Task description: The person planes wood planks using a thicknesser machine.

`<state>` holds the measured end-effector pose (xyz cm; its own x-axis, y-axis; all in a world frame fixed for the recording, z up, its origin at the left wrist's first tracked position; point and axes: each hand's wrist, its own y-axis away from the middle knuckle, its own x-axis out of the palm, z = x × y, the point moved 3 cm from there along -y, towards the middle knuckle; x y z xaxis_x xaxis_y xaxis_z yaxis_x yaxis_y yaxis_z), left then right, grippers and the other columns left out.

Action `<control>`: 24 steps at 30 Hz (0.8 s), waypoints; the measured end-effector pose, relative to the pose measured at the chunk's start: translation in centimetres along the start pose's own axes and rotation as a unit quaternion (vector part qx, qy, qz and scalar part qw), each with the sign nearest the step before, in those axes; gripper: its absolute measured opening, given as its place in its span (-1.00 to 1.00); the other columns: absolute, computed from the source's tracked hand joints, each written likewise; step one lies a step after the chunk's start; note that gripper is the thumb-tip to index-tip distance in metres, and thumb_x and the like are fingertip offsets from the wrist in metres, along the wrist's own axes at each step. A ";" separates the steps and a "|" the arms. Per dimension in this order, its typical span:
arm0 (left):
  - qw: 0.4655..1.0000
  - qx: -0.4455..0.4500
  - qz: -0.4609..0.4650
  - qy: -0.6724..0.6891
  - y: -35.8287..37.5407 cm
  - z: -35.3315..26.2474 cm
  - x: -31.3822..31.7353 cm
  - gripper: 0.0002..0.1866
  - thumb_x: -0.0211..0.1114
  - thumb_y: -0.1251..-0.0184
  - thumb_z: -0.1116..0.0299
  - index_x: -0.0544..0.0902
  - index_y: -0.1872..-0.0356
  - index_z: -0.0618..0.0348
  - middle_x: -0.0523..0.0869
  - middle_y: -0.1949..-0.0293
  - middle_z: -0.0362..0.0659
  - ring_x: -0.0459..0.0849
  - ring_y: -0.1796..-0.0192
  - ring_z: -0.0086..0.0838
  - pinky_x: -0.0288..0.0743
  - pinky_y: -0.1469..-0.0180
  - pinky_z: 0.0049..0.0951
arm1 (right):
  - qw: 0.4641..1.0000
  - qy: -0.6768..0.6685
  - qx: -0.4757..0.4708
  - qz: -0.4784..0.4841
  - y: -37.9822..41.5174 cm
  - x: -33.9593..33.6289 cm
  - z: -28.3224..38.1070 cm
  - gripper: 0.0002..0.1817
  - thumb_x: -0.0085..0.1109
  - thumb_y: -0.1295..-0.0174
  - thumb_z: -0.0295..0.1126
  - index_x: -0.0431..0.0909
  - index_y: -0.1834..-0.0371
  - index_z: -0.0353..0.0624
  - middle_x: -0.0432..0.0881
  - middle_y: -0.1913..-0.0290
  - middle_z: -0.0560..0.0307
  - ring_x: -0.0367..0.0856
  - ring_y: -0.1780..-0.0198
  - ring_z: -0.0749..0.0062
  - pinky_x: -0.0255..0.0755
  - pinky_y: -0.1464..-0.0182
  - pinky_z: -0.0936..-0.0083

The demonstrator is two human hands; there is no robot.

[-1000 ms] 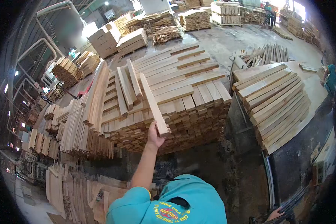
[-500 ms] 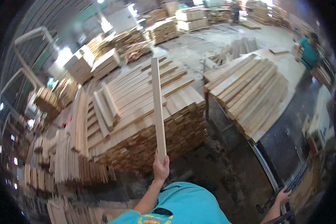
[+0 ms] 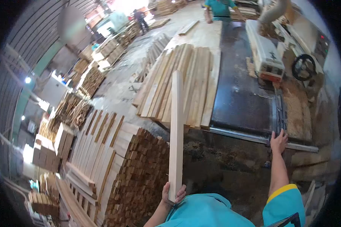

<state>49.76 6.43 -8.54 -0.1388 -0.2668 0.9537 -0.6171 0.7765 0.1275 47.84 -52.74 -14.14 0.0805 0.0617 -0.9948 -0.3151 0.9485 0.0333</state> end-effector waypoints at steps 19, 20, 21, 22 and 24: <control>0.883 -0.169 -0.106 -0.426 -18.1 8.2 -0.2 -0.41 -0.01 -0.76 0.05 0.20 -0.61 0.10 0.62 0.07 -0.12 0.73 0.14 -0.35 0.73 0.01 -0.25 | 0.999 -0.045 -0.005 0.012 -0.2 -0.7 -0.4 -0.18 0.05 -0.49 0.25 0.18 -0.67 0.05 0.23 -0.58 -0.36 0.25 -0.58 -0.28 0.28 -0.52 -0.13; 0.866 -0.180 -0.079 -0.459 -19.3 8.4 -0.4 -0.28 0.26 -0.60 0.16 0.18 -0.62 0.12 0.63 -0.10 -0.01 0.73 -0.01 -0.25 0.71 -0.08 -0.17 | 0.999 -0.049 -0.007 0.016 -0.2 -0.7 -0.4 -0.17 0.05 -0.49 0.26 0.18 -0.67 0.05 0.23 -0.59 -0.36 0.25 -0.58 -0.28 0.28 -0.51 -0.14; 0.866 -0.184 -0.077 -0.459 -20.0 9.0 -1.8 -0.28 0.26 -0.60 0.16 0.18 -0.62 0.12 0.63 -0.10 -0.01 0.73 -0.01 -0.25 0.71 -0.08 -0.17 | 0.999 -0.048 -0.002 0.015 -0.2 -0.7 -0.4 -0.17 0.05 -0.49 0.26 0.18 -0.67 0.05 0.23 -0.59 -0.36 0.25 -0.58 -0.28 0.28 -0.51 -0.14; 0.767 -0.108 -0.054 -0.630 -20.8 9.5 -3.4 -0.19 0.37 -0.49 0.15 0.17 -0.62 0.14 0.60 -0.16 0.04 0.72 -0.05 -0.15 0.71 -0.07 -0.14 | 0.998 -0.052 -0.004 0.016 -0.2 -0.6 -0.4 -0.17 0.05 -0.49 0.26 0.18 -0.67 0.05 0.22 -0.59 -0.35 0.24 -0.59 -0.28 0.27 -0.52 -0.14; 0.521 0.032 -0.029 -0.852 -21.2 10.5 -2.3 0.07 0.61 -0.18 0.08 0.15 -0.62 0.17 0.53 -0.15 0.19 0.70 -0.05 0.13 0.71 -0.02 -0.01 | 0.998 -0.057 -0.007 0.019 -0.3 -0.4 -0.5 -0.17 0.04 -0.49 0.26 0.17 -0.68 0.06 0.21 -0.60 -0.33 0.23 -0.59 -0.28 0.25 -0.54 -0.12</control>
<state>55.05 -15.39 -16.30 -0.5714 -0.4510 -0.6856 -0.6756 0.7328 0.0811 47.43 -53.24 -13.78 0.1745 0.1326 -0.9757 -0.3331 0.9404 0.0682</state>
